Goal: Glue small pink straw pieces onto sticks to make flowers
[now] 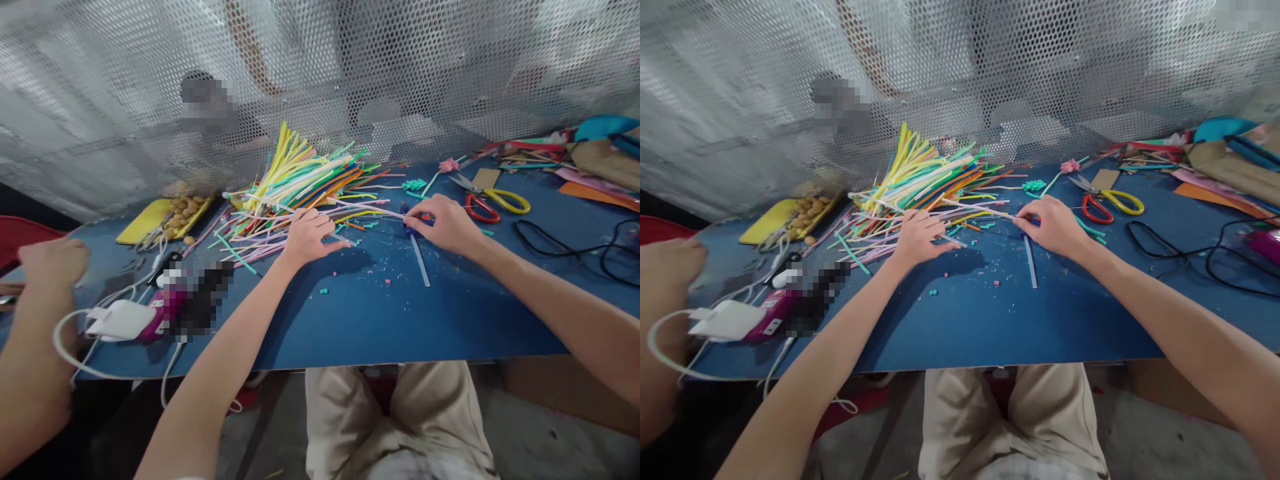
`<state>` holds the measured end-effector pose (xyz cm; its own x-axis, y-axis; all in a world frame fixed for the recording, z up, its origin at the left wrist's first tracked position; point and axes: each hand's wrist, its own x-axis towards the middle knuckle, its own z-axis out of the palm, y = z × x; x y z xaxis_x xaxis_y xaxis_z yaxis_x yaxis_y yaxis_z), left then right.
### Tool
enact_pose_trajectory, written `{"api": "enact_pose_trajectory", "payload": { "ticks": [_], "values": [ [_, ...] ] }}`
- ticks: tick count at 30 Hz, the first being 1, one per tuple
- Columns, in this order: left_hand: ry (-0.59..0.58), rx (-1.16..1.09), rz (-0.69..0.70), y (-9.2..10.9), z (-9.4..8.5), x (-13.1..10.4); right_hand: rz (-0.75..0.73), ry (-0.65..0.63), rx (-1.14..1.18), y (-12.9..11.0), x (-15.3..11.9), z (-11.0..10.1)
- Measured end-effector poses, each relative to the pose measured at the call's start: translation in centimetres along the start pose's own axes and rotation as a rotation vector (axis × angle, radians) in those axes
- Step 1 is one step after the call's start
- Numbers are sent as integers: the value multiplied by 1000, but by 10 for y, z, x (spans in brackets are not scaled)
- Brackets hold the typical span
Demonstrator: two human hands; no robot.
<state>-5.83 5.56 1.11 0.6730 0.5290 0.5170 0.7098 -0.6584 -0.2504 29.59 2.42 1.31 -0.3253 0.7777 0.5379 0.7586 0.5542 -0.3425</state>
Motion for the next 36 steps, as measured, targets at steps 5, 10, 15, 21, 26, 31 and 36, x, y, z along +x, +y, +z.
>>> {"api": "enact_pose_trajectory", "payload": {
  "ticks": [5, 10, 15, 21, 26, 31, 36],
  "values": [
    [-37, -68, 18, 2, 2, 2, 6, 3, -1, -2, 0, -1],
    [-154, -85, 18, -3, 10, 2, 5, 6, 11, -3, 0, -2],
    [-160, -97, -14, -3, 9, -1, 7, 11, 14, -3, 0, -2],
    [-182, -130, -17, 1, 8, 0, 7, 5, 7, -3, 0, -2],
    [-129, -149, -117, 3, 10, 1, 15, -5, 6, -1, 0, -2],
    [-149, -245, -169, 2, 10, 0, 15, -4, 3, -1, 0, -2],
    [-189, -303, -63, -1, 13, 0, 16, -9, 1, -1, 0, -2]
  ]
}}
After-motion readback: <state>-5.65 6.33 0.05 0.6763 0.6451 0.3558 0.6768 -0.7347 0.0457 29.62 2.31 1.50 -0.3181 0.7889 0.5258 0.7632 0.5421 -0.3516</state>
